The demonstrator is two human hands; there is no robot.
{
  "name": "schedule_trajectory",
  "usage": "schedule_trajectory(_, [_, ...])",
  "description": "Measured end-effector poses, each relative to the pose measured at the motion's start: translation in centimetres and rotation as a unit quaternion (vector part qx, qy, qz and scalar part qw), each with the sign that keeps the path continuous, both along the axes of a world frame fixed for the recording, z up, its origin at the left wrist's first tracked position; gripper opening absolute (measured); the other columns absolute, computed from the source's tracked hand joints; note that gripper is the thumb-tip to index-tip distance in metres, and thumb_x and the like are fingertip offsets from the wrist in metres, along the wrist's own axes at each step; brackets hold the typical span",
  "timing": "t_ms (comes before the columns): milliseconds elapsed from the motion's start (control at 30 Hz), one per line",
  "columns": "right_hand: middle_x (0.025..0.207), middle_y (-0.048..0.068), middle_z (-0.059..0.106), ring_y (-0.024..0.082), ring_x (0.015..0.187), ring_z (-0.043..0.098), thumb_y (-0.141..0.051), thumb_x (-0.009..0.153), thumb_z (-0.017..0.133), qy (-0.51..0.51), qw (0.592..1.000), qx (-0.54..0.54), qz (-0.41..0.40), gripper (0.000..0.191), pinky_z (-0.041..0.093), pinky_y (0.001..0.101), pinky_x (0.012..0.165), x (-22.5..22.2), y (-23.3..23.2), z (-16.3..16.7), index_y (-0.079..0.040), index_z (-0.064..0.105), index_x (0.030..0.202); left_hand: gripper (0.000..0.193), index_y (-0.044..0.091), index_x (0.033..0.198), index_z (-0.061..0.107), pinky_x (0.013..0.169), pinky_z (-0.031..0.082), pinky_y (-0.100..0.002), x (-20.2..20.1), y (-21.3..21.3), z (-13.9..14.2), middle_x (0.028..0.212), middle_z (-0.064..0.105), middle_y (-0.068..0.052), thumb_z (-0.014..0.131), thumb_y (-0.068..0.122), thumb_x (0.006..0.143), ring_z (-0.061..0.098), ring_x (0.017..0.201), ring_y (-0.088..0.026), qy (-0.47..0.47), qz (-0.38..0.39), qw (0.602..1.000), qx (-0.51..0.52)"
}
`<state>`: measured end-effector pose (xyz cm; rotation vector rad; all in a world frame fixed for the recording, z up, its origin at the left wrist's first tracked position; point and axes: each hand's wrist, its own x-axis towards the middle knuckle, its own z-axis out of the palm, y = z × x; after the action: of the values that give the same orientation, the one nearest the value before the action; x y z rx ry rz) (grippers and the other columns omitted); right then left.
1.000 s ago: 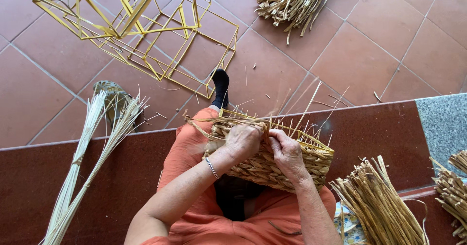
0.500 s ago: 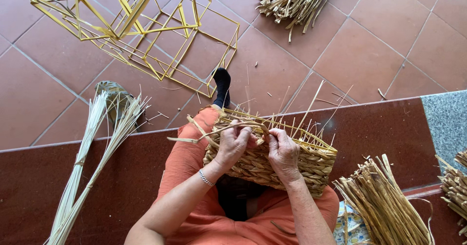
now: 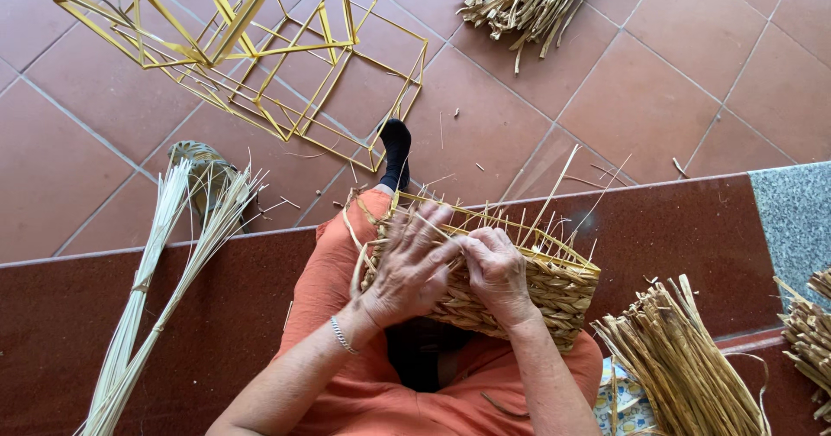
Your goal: The person weaves a rectangular basket using dried plant fibers and a yellow wire frame. They interlace the fibers through the frame, trim excess with shears, and continue adding rows to build the basket walls.
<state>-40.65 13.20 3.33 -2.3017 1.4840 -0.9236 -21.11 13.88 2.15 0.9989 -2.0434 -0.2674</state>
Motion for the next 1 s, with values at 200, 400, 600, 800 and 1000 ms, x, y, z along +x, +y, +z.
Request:
schedule_trajectory(200, [0.09,0.007,0.071,0.021,0.083,0.068,-0.009,0.085,0.077,0.004,1.0,0.02,-0.001,0.013,0.058,0.036,0.072,0.0,0.3,0.3,-0.006,0.076,0.097,0.057,0.006,0.129,0.064,0.118,0.008,-0.063,2.6,-2.4,-1.9,0.145,0.053,-0.018,0.076,0.029,0.079,0.041,0.14,-0.037,-0.165,0.063,0.984,0.014])
schedule_trajectory(400, [0.086,0.005,0.076,0.016,0.077,0.072,-0.009,0.089,0.077,-0.085,0.989,0.036,-0.115,0.003,0.059,0.031,0.068,0.7,0.2,-1.6,-0.007,0.076,0.092,0.022,0.008,0.108,0.065,0.118,0.026,-0.051,4.5,-1.6,-4.1,0.136,0.061,-0.011,0.067,0.014,0.087,0.054,0.131,-0.026,-0.221,0.04,0.971,-0.079])
schedule_trajectory(600, [0.077,0.001,0.072,0.006,0.064,0.066,-0.01,0.085,0.082,-0.153,0.963,0.077,-0.205,0.028,0.054,0.0247,0.056,1.3,0.1,-2.9,-0.007,0.065,0.106,0.033,0.004,0.122,0.067,0.076,0.052,-0.04,5.4,0.1,-4.8,0.098,0.062,-0.008,0.063,0.007,0.09,0.064,0.092,-0.025,-0.193,-0.038,0.975,0.103])
schedule_trajectory(800, [0.089,0.009,0.062,0.011,0.064,0.058,-0.007,0.087,0.082,-0.087,0.979,-0.015,-0.184,0.033,0.053,0.0231,0.054,1.2,0.1,-5.7,-0.003,0.057,0.109,0.023,0.009,0.118,0.067,0.081,0.045,-0.049,8.6,-1.3,-1.3,0.095,0.06,-0.008,0.066,0.023,0.1,0.058,0.096,-0.028,-0.253,0.102,0.955,0.121])
schedule_trajectory(1000, [0.101,0.009,0.073,0.018,0.088,0.073,0.003,0.093,0.07,-0.004,0.998,-0.053,-0.035,0.013,0.063,0.0279,0.075,1.9,-0.7,-4.1,-0.004,0.071,0.104,0.04,0.004,0.113,0.065,0.1,0.041,-0.052,5.6,2.4,1.4,0.115,0.056,-0.015,0.069,0.029,0.082,0.052,0.113,-0.03,-0.14,-0.032,0.99,-0.003])
